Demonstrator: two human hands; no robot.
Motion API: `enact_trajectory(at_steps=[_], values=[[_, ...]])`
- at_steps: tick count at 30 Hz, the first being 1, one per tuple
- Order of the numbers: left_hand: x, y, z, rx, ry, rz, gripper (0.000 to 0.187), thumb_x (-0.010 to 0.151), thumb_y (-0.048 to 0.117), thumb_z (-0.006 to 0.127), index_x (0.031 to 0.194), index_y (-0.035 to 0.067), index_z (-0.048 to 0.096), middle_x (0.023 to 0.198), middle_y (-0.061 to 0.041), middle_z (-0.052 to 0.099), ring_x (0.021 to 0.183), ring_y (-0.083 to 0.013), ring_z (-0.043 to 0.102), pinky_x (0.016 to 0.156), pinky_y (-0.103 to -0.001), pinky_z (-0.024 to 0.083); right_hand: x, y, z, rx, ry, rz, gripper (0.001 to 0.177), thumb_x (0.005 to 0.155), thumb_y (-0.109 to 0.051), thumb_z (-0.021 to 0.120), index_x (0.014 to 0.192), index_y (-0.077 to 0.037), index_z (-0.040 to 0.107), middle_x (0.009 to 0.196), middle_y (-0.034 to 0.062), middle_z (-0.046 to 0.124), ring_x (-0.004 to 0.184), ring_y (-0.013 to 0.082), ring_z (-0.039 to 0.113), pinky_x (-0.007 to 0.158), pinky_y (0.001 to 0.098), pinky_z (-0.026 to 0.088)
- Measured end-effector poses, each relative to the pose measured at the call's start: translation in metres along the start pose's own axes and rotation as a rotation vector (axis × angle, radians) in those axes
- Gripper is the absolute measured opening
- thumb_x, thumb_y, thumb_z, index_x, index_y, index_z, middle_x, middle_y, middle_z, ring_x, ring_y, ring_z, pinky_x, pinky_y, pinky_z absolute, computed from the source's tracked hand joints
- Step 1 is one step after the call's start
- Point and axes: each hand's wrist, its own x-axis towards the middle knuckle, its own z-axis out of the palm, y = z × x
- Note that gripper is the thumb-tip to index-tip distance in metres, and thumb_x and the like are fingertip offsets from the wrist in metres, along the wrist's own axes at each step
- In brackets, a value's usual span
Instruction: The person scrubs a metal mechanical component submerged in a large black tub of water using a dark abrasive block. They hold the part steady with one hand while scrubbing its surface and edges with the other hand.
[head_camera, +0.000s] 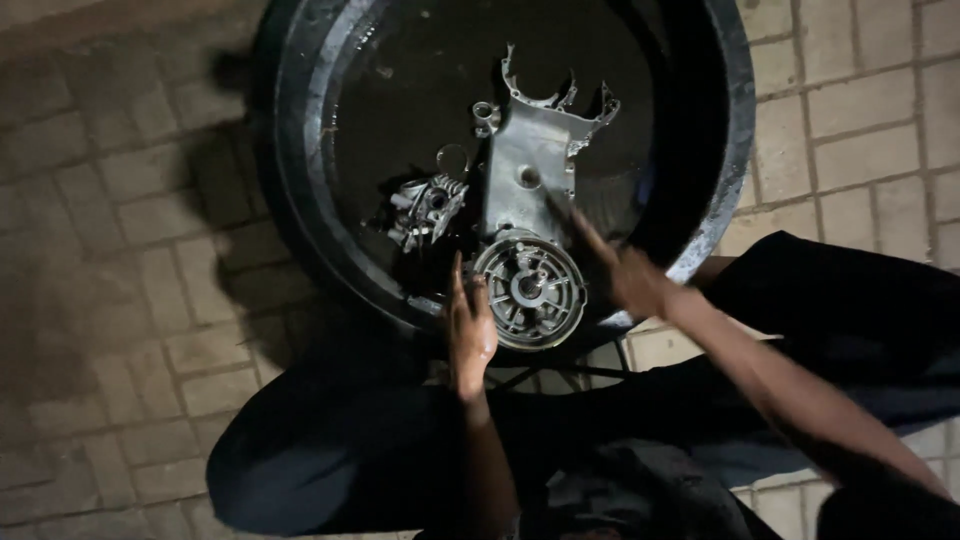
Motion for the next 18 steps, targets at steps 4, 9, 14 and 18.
enact_trajectory(at_steps=[4,9,14,18], values=[[0.001,0.005,-0.004,0.023,-0.025,-0.026,0.065,0.102,0.042,0.035,0.158,0.011,0.035,0.139,-0.035,0.055,0.128,-0.0520,0.054,0.113,-0.059,0.038,0.022,0.033,0.038,-0.060,-0.096,-0.018,0.090,0.089,-0.013,0.042,0.166,-0.034,0.000,0.116,0.0258,0.069,0.102,0.0459,0.071,0.091,0.0544,0.058],[0.003,-0.009,0.000,0.026,-0.009,0.021,0.062,0.102,0.039,0.038,0.155,0.007,0.040,0.152,-0.032,0.045,0.138,-0.0493,0.045,0.118,-0.053,0.031,0.266,0.181,0.200,-1.244,0.782,-0.693,0.049,0.078,-0.015,0.034,0.104,0.005,0.070,0.079,0.0232,0.061,0.066,0.0375,0.053,0.077,0.0568,0.042],[-0.004,-0.006,0.001,0.046,-0.026,0.007,0.062,0.101,0.040,0.037,0.156,0.010,0.037,0.153,-0.029,0.044,0.138,-0.0484,0.044,0.116,-0.056,0.032,0.081,0.046,0.032,-0.191,0.229,-0.372,0.075,0.081,-0.004,0.049,0.148,-0.021,0.019,0.098,0.0348,0.065,0.090,0.0517,0.062,0.086,0.0560,0.051],[0.007,-0.018,0.005,-0.023,-0.007,0.028,0.062,0.102,0.035,0.039,0.156,0.004,0.038,0.154,-0.032,0.041,0.142,-0.0484,0.040,0.120,-0.052,0.028,-0.017,-0.003,-0.022,0.347,-0.029,-0.289,0.111,0.073,-0.002,0.054,0.166,-0.033,0.003,0.121,0.0376,0.064,0.118,0.0537,0.059,0.109,0.0544,0.043]])
